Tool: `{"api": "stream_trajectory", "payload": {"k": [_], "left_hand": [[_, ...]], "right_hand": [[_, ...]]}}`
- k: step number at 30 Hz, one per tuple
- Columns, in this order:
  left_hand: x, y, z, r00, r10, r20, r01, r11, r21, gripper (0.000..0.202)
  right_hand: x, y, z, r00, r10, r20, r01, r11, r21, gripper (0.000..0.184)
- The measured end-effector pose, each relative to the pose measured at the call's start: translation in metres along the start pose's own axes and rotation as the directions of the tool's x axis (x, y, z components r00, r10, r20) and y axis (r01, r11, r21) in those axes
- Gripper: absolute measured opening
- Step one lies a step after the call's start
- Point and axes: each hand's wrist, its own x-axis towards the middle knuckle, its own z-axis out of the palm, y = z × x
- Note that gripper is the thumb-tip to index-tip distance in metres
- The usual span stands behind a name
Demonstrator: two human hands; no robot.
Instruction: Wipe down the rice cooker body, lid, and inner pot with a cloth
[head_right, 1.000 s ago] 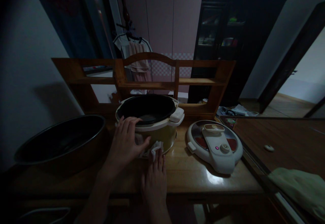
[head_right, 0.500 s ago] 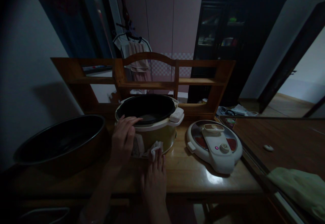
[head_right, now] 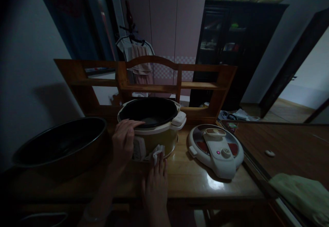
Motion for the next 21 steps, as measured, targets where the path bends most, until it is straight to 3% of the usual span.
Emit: {"api": "stream_trajectory", "payload": {"k": [3, 6, 9, 14, 17, 21], "left_hand": [[0.001, -0.004, -0.003, 0.999, 0.023, 0.028, -0.023, 1.0, 0.016, 0.037], [0.001, -0.006, -0.005, 0.998, 0.033, 0.049, -0.035, 0.999, 0.029, 0.034], [0.0, -0.005, -0.005, 0.998, 0.038, 0.056, -0.039, 0.999, 0.02, 0.033], [-0.002, -0.002, -0.003, 0.999, 0.037, 0.035, -0.036, 0.999, -0.017, 0.034], [-0.002, -0.001, -0.002, 1.0, 0.019, 0.013, -0.018, 0.999, -0.031, 0.037], [-0.002, -0.001, -0.001, 1.0, 0.003, -0.001, -0.003, 0.999, -0.049, 0.037]], "right_hand": [[0.0, -0.001, 0.001, 0.999, 0.027, 0.018, -0.028, 0.999, 0.045, 0.076], [0.002, 0.0, 0.0, 0.982, 0.184, 0.049, -0.189, 0.973, 0.134, 0.081], [0.007, 0.003, -0.002, 0.932, 0.355, 0.07, -0.36, 0.885, 0.295, 0.084], [0.022, 0.009, -0.011, 0.881, 0.439, 0.178, -0.455, 0.679, 0.577, 0.083], [0.04, 0.01, -0.028, 0.864, 0.463, 0.2, -0.462, 0.568, 0.681, 0.081], [0.069, 0.006, -0.058, 0.922, 0.38, 0.08, -0.31, 0.598, 0.739, 0.077]]}}
